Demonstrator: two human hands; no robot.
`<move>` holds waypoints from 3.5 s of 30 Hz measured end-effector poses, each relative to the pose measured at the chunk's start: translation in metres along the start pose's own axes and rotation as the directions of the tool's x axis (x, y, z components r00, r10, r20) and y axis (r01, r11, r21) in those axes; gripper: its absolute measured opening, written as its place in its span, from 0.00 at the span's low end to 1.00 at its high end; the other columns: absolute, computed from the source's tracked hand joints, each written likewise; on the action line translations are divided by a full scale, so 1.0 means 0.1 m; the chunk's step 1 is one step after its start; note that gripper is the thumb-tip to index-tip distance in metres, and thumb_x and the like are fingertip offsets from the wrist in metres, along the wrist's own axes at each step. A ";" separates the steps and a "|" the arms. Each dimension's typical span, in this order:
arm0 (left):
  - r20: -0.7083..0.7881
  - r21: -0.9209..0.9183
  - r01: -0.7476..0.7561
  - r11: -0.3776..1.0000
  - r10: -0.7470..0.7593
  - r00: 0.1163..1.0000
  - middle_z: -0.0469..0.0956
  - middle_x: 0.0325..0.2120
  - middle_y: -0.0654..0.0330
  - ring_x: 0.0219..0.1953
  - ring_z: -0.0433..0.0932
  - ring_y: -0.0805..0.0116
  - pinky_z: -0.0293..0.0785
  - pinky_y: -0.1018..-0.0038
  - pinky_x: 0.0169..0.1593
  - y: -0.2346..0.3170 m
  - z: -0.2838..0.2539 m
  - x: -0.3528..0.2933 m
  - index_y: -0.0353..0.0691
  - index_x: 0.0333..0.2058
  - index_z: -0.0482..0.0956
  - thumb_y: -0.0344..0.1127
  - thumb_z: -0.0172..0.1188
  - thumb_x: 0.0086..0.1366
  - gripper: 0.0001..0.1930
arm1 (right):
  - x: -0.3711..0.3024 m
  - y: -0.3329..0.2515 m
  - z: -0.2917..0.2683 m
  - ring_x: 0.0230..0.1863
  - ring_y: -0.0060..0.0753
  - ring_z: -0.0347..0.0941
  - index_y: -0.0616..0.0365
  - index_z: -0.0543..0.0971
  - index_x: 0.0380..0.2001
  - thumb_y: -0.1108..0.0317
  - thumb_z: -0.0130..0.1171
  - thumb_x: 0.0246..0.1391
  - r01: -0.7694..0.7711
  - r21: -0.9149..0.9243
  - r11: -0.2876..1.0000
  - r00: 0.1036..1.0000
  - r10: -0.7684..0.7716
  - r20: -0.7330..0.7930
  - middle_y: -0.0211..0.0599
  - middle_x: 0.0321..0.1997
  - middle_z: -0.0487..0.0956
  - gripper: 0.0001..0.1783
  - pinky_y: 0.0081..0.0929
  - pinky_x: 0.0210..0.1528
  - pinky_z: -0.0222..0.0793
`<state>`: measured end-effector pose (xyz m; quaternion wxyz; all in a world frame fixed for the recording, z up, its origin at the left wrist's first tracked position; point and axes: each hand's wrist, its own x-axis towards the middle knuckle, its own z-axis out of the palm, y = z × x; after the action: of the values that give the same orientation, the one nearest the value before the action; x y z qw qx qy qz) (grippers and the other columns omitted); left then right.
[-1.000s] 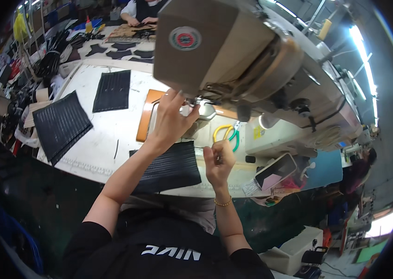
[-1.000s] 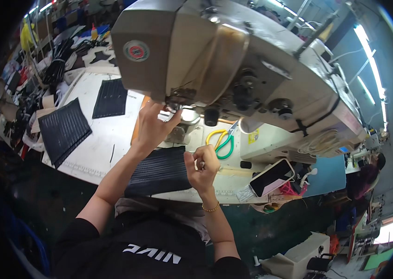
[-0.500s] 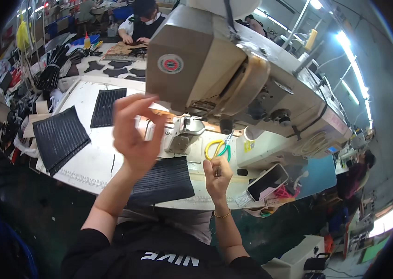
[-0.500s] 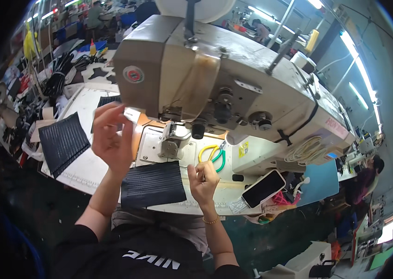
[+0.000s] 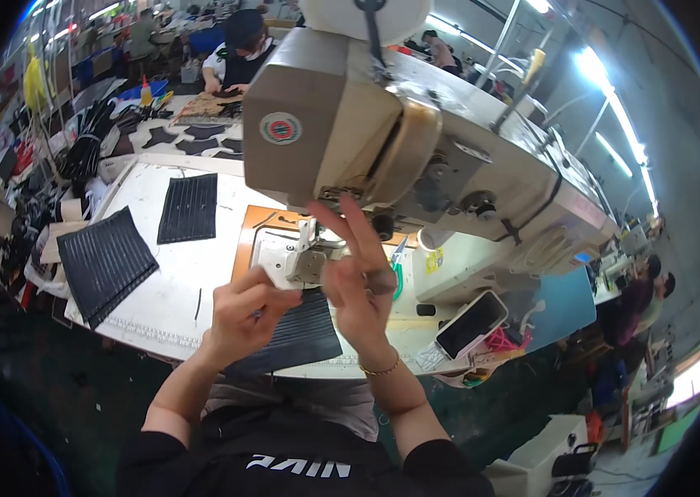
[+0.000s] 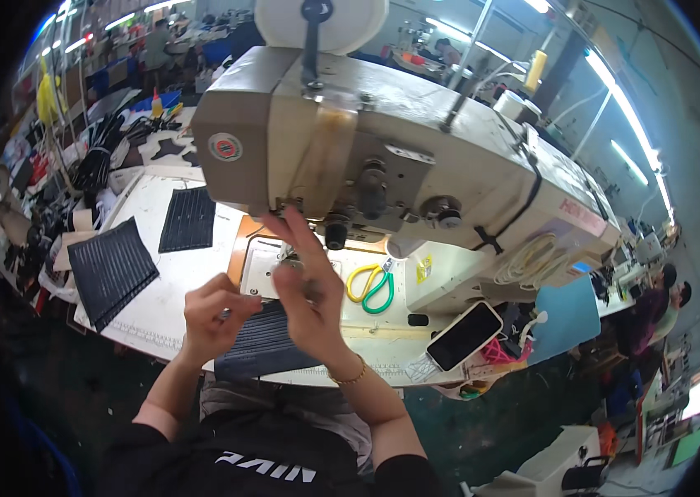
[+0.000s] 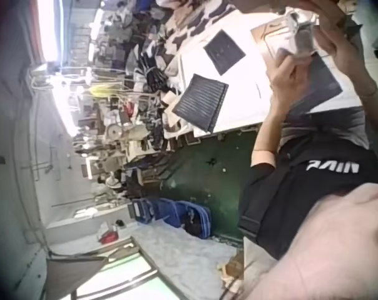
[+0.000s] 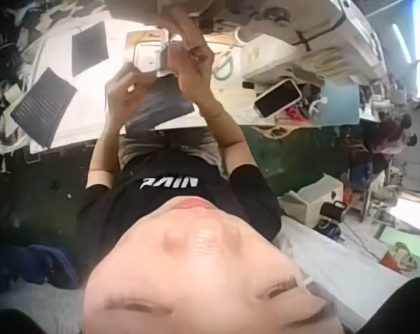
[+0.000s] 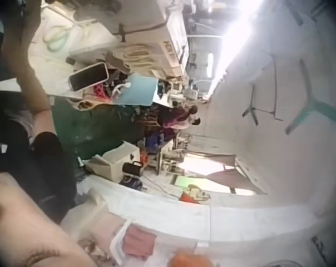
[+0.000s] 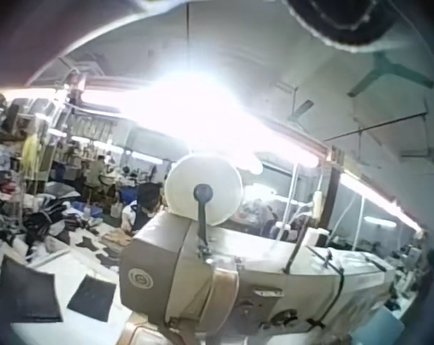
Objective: The person feeds ribbed material into a sewing machine, sews along the edges, and trims threads using thread snips.
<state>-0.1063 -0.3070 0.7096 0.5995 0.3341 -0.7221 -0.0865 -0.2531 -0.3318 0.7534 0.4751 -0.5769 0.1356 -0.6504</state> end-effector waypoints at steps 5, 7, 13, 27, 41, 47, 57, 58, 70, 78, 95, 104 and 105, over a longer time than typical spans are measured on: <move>-0.136 -0.054 0.185 0.981 -0.191 0.972 0.70 0.14 0.66 0.16 0.68 0.82 0.60 0.86 0.19 0.10 -0.03 0.19 0.35 0.30 0.78 0.20 0.57 0.52 0.06 | -0.10 0.15 0.06 0.22 0.07 0.60 0.65 0.73 0.39 0.74 0.50 0.54 -0.005 0.319 0.948 0.999 0.015 -0.029 0.29 0.30 0.74 0.10 0.07 0.22 0.53; -0.174 -0.085 0.277 0.957 -0.288 0.942 0.62 0.09 0.69 0.13 0.60 0.86 0.54 0.86 0.17 0.27 -0.05 0.45 0.35 0.34 0.77 0.24 0.59 0.52 0.09 | -0.21 0.20 0.13 0.20 0.06 0.60 0.64 0.74 0.32 0.76 0.54 0.51 0.068 0.146 0.987 0.988 -0.046 -0.150 0.23 0.22 0.71 0.05 0.07 0.21 0.52; -0.103 -0.007 0.064 0.998 -0.064 0.993 0.60 0.06 0.68 0.11 0.54 0.85 0.49 0.82 0.15 0.32 0.24 0.98 0.36 0.29 0.76 0.27 0.62 0.50 0.06 | -0.41 0.11 0.00 0.21 0.07 0.61 0.64 0.75 0.30 0.77 0.55 0.50 0.057 0.011 0.998 0.973 -0.053 -0.224 0.24 0.23 0.72 0.04 0.08 0.23 0.54; 0.091 -0.075 0.317 0.945 -0.310 0.946 0.66 0.10 0.66 0.12 0.58 0.86 0.51 0.85 0.16 0.11 -0.14 0.33 0.32 0.27 0.72 0.23 0.51 0.58 0.03 | -0.08 -0.01 0.10 0.15 0.06 0.52 0.63 0.73 0.44 0.75 0.48 0.55 0.124 -0.231 0.965 0.980 -0.156 -0.127 0.24 0.23 0.73 0.13 0.09 0.17 0.46; 0.068 0.596 -0.541 0.593 0.634 0.770 0.69 0.28 0.71 0.32 0.63 0.72 0.57 0.74 0.35 -0.04 -0.04 1.21 0.47 0.23 0.79 0.31 0.64 0.39 0.08 | 0.12 0.82 0.06 0.15 0.08 0.51 0.56 0.64 0.26 0.71 0.58 0.50 0.001 -0.217 0.976 0.793 -0.133 -0.594 0.20 0.14 0.60 0.11 0.11 0.17 0.44; 0.078 0.643 -0.542 0.541 0.658 0.749 0.68 0.30 0.72 0.33 0.63 0.72 0.50 0.71 0.40 0.01 0.13 1.30 0.53 0.23 0.80 0.31 0.64 0.36 0.11 | 0.16 0.84 0.11 0.17 0.08 0.47 0.58 0.63 0.28 0.72 0.58 0.50 0.051 -0.341 0.939 0.570 -0.308 -0.762 0.18 0.14 0.55 0.12 0.12 0.19 0.41; -0.310 0.499 -0.410 0.764 0.599 0.738 0.70 0.36 0.72 0.36 0.65 0.71 0.54 0.71 0.37 -0.24 0.40 1.01 0.50 0.28 0.78 0.39 0.64 0.43 0.10 | -0.24 0.63 -0.38 0.16 0.06 0.50 0.65 0.72 0.36 0.74 0.48 0.53 -0.187 -0.258 0.948 0.726 -0.044 -0.687 0.15 0.15 0.60 0.08 0.11 0.17 0.41; -0.097 0.388 -0.428 0.817 0.497 0.862 0.70 0.35 0.71 0.35 0.65 0.72 0.57 0.73 0.35 -0.33 0.41 0.78 0.48 0.31 0.77 0.41 0.65 0.44 0.13 | -0.41 0.57 -0.50 0.16 0.06 0.52 0.65 0.74 0.35 0.75 0.50 0.52 -0.274 -0.188 0.943 0.817 0.125 -0.562 0.17 0.16 0.63 0.08 0.11 0.17 0.44; 0.207 0.001 -0.279 0.960 0.273 0.939 0.69 0.22 0.66 0.28 0.67 0.70 0.62 0.74 0.33 -0.29 0.33 0.12 0.44 0.24 0.77 0.28 0.62 0.44 0.06 | -0.81 0.05 -1.44 0.28 0.24 0.64 0.67 0.69 0.43 0.71 0.51 0.52 -0.363 -0.880 0.306 0.892 0.388 -0.233 0.33 0.26 0.68 0.15 0.20 0.30 0.61; -0.048 0.201 0.036 0.979 -0.027 0.999 0.65 0.18 0.65 0.23 0.62 0.72 0.57 0.76 0.29 -0.33 0.19 0.39 0.40 0.23 0.78 0.27 0.67 0.41 0.08 | -0.21 0.05 -0.69 0.26 0.34 0.72 0.57 0.71 0.36 0.73 0.57 0.46 0.207 -0.929 0.308 0.978 -0.074 0.193 0.38 0.34 0.69 0.11 0.25 0.21 0.69; -0.200 0.060 0.066 0.996 -0.053 0.978 0.62 0.19 0.68 0.26 0.59 0.78 0.53 0.80 0.28 -0.24 0.33 0.51 0.34 0.27 0.78 0.24 0.64 0.47 0.06 | -0.15 0.34 -0.78 0.27 0.36 0.71 0.63 0.71 0.39 0.74 0.57 0.46 0.051 -0.918 0.393 0.957 -0.281 -0.067 0.43 0.30 0.71 0.14 0.23 0.19 0.67; -0.156 0.186 0.052 0.981 -0.023 0.987 0.63 0.20 0.67 0.25 0.59 0.78 0.54 0.81 0.28 -0.21 0.35 0.50 0.34 0.26 0.79 0.24 0.64 0.47 0.06 | 0.02 0.45 -0.56 0.18 0.26 0.69 0.60 0.75 0.34 0.74 0.61 0.42 0.356 -0.888 0.291 0.873 -0.442 0.205 0.34 0.30 0.69 0.13 0.23 0.15 0.61; -0.159 0.196 0.061 0.979 -0.030 0.987 0.63 0.20 0.67 0.25 0.59 0.78 0.54 0.81 0.28 -0.21 0.35 0.50 0.34 0.26 0.79 0.24 0.64 0.47 0.06 | 0.03 0.49 -0.56 0.18 0.26 0.69 0.60 0.75 0.34 0.74 0.61 0.42 0.402 -0.866 0.298 0.852 -0.469 0.234 0.34 0.30 0.69 0.12 0.23 0.15 0.61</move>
<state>-0.1339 -0.3621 0.7297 0.6150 0.4149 -0.6705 -0.0010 -0.2792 -0.3799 0.7027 -0.1017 -0.7309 0.3110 -0.5989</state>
